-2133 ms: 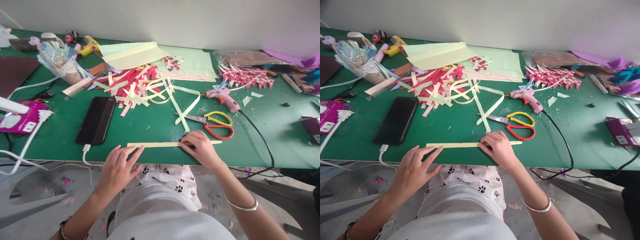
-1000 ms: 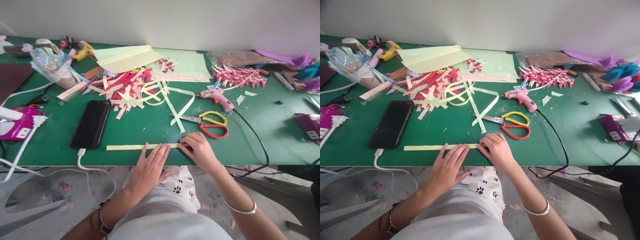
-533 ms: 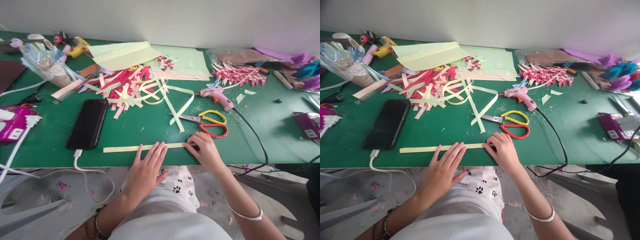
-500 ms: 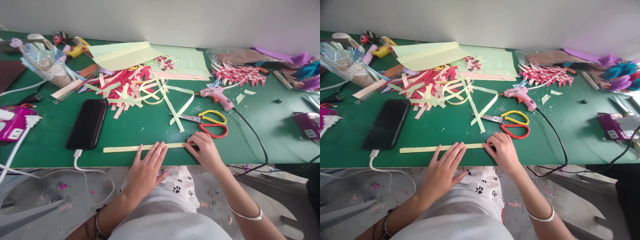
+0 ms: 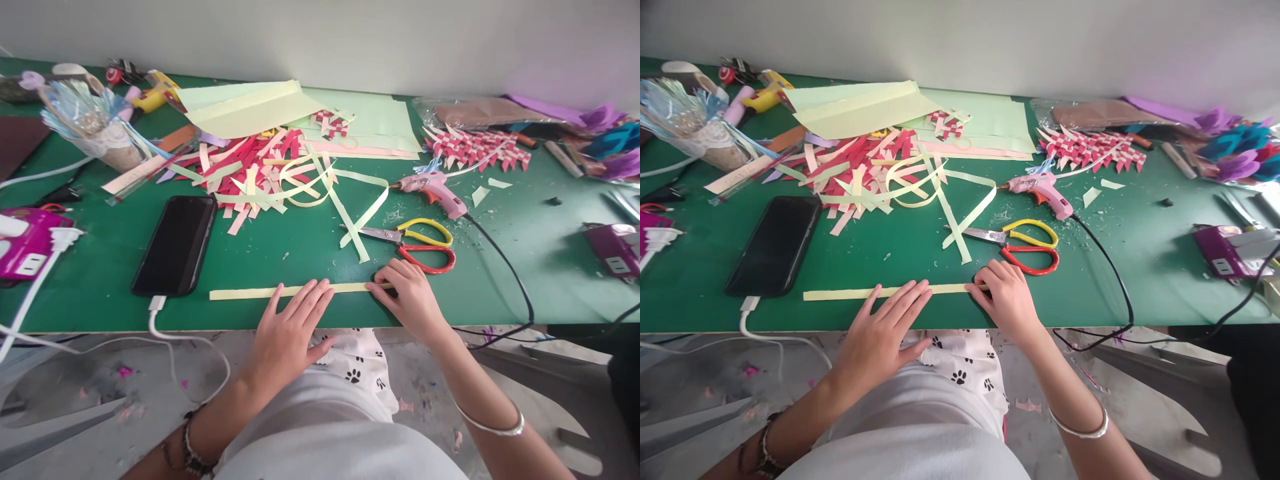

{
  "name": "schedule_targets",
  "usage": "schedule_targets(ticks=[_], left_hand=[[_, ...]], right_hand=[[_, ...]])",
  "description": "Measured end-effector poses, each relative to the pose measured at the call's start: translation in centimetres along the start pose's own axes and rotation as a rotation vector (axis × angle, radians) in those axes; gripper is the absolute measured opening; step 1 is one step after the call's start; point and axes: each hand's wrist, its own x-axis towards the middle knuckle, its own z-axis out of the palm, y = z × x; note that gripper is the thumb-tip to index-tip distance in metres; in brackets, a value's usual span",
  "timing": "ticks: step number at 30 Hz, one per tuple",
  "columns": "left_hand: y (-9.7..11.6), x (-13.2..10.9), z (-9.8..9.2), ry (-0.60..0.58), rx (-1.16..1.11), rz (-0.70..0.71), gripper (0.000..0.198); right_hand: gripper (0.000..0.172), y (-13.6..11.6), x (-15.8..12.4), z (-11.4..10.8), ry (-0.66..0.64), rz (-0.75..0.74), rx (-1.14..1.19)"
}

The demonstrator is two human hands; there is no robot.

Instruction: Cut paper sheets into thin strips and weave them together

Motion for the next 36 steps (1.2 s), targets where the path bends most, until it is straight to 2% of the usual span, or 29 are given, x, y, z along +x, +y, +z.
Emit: schedule_targets(ticks=[7,18,23,27,29,30,33,36], left_hand=[[-1.1,-0.3,-0.1,-0.037,-0.033,0.068,0.063],[-5.7,-1.4,-1.3,-0.203,-0.07,0.194,0.078],[-7.3,-2.4,-1.7,-0.227,-0.045,0.167,0.079],[-7.6,-3.0,-1.7,-0.214,-0.027,0.166,0.081],[-7.6,-3.0,-1.6,-0.201,-0.025,0.165,0.082],[-7.6,-2.9,-1.5,-0.197,-0.025,0.161,0.082],[-7.5,-2.8,-1.5,-0.204,-0.028,0.15,0.081],[-7.5,-2.8,-1.6,-0.226,-0.027,0.143,0.08]], right_hand=[[0.023,0.1,0.0,0.1,-0.008,-0.006,-0.016],[0.025,0.1,0.0,0.2,0.005,-0.004,-0.037],[0.025,-0.2,-0.2,-0.1,-0.009,0.015,-0.112],[0.021,-2.7,-0.3,-0.4,0.093,0.022,-0.36],[0.029,-4.9,-0.5,0.0,0.132,-0.031,-0.399],[0.034,-6.1,-0.6,0.4,0.114,-0.096,-0.374],[0.055,-9.0,-1.0,2.1,-0.08,-0.317,-0.294],[0.068,-9.8,-1.5,3.4,-0.158,-0.308,-0.262]])
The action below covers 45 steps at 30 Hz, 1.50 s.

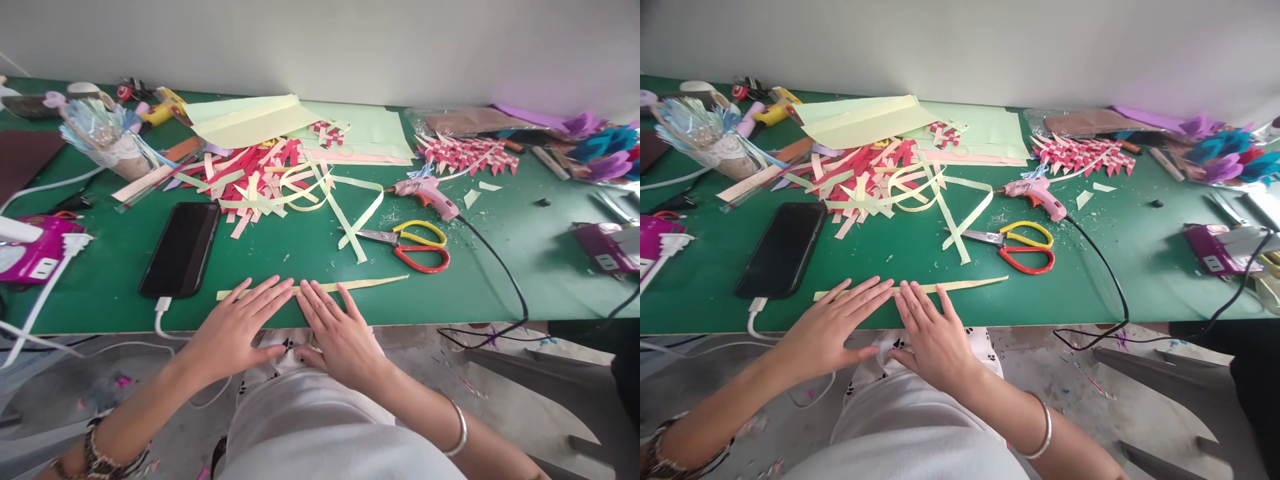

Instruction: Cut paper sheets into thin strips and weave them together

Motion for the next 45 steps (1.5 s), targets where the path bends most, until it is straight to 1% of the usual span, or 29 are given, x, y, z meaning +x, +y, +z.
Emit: schedule_targets(ticks=[2,4,9,13,18,23,26,31,33,35,37,40,42,44,45], left_hand=[[0.0,-0.1,-0.1,-0.007,0.002,-0.001,0.08],[0.1,-0.1,-0.2,-0.011,0.006,0.001,0.081],[0.0,-0.1,-0.2,-0.004,0.016,0.004,0.081],[-0.1,-0.1,-0.1,-0.007,0.001,0.0,0.079],[-0.1,-0.1,-0.2,-0.002,0.01,0.007,0.077],[-0.2,0.0,-0.3,-0.014,0.022,0.019,0.077],[-0.9,-1.1,-0.3,0.004,0.056,0.0,0.077],[-2.1,-5.0,-0.3,0.062,0.128,-0.131,0.078],[-2.3,-6.2,-0.2,0.08,0.149,-0.16,0.078],[-2.1,-6.6,-0.2,0.098,0.165,-0.171,0.076],[-1.9,-6.5,-0.1,0.133,0.189,-0.171,0.072],[-1.3,-5.5,-0.2,0.262,0.255,-0.141,0.061],[-0.9,-4.9,-0.4,0.343,0.288,-0.111,0.041],[-0.7,-4.6,-0.6,0.373,0.285,-0.058,0.016],[-0.6,-4.5,-0.7,0.377,0.27,-0.031,0.007]], right_hand=[[0.072,0.5,-0.6,0.2,-0.037,0.026,0.02],[0.075,1.6,-1.4,0.1,-0.061,0.043,0.032],[0.074,4.2,-3.3,-0.6,-0.094,0.065,0.005],[0.072,5.3,-4.2,-0.8,-0.103,0.097,-0.034],[0.066,6.9,-5.9,-1.0,-0.096,0.2,-0.088],[0.068,8.4,-7.7,-1.4,-0.089,0.274,-0.128],[0.068,8.7,-8.0,-1.5,-0.091,0.279,-0.137],[0.068,8.6,-8.2,-1.2,-0.078,0.282,-0.136],[0.068,8.7,-8.4,-1.2,-0.069,0.28,-0.119],[0.063,8.9,-8.4,-1.1,-0.055,0.267,-0.095],[0.056,8.7,-8.1,-1.3,-0.012,0.273,-0.077],[0.047,7.6,-6.8,-1.4,0.091,0.303,-0.06],[0.044,6.4,-5.5,-1.4,0.12,0.25,-0.023],[0.042,5.1,-4.3,-1.3,0.123,0.167,0.03],[0.04,4.6,-3.8,-1.1,0.132,0.146,0.059]])
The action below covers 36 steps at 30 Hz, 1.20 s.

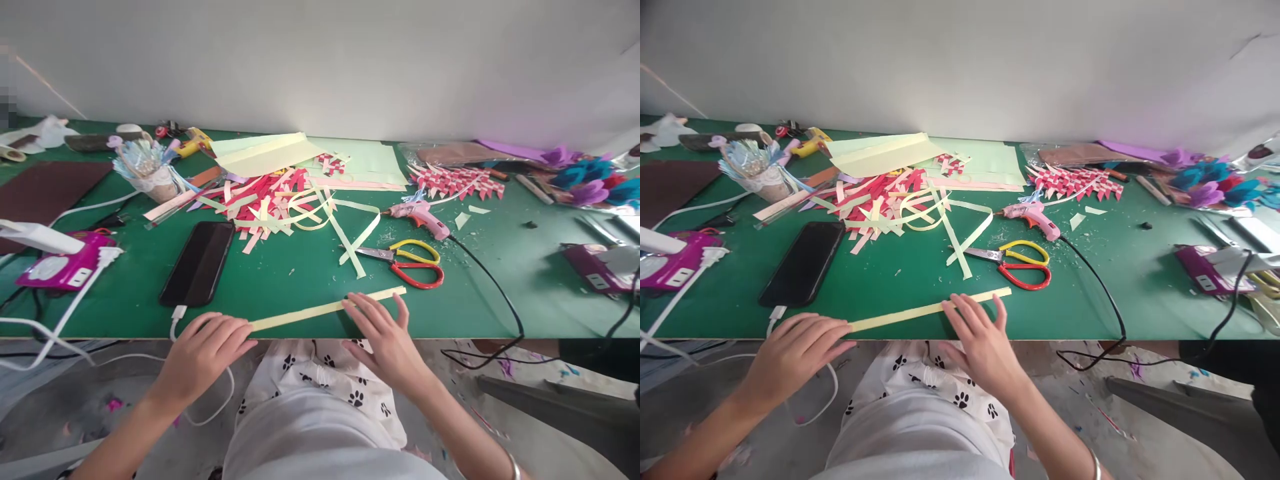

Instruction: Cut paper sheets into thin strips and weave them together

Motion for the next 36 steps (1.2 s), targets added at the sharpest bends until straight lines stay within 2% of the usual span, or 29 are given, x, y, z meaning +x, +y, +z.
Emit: schedule_targets(ticks=[3,6,10,14,18,21,23,27,29,32,36], left_hand=[[0.0,0.0,-0.3,-0.004,-0.102,0.02,0.012],[0.1,0.3,-0.7,-0.014,-0.26,-0.046,0.014],[0.4,2.0,-1.3,-0.056,-0.44,-0.12,0.021],[0.9,4.3,-2.1,-0.168,-0.397,-0.143,0.023],[2.3,6.7,-2.4,-0.123,-0.249,-0.033,0.025],[3.0,8.3,-2.5,-0.133,-0.308,0.039,0.036],[2.9,8.9,-2.8,-0.222,-0.461,0.012,0.04],[1.1,8.6,-3.5,-0.608,-0.929,-0.199,0.04],[0.1,8.0,-3.7,-0.748,-1.15,-0.292,0.037],[-1.0,7.4,-3.8,-0.802,-1.306,-0.384,0.036],[-1.7,6.9,-3.8,-0.856,-1.327,-0.392,0.035]], right_hand=[[0.033,-1.3,0.7,0.6,0.028,0.006,0.049],[0.028,-2.1,1.3,0.9,0.078,0.001,0.061],[0.023,-3.1,2.6,0.6,0.183,-0.048,0.118],[0.026,-3.2,4.3,-0.4,0.172,-0.101,0.193],[0.029,-3.1,5.6,-1.4,0.082,-0.189,0.237],[0.027,-3.2,6.3,-1.6,0.078,-0.217,0.237],[0.024,-3.1,6.6,-1.6,0.088,-0.223,0.231],[0.019,-1.5,6.8,-2.1,0.054,-0.2,0.247],[0.016,-0.4,6.6,-2.7,0.0,-0.169,0.302],[0.014,1.0,6.2,-3.6,-0.118,-0.145,0.441],[0.014,1.7,5.7,-4.1,-0.203,-0.155,0.541]])
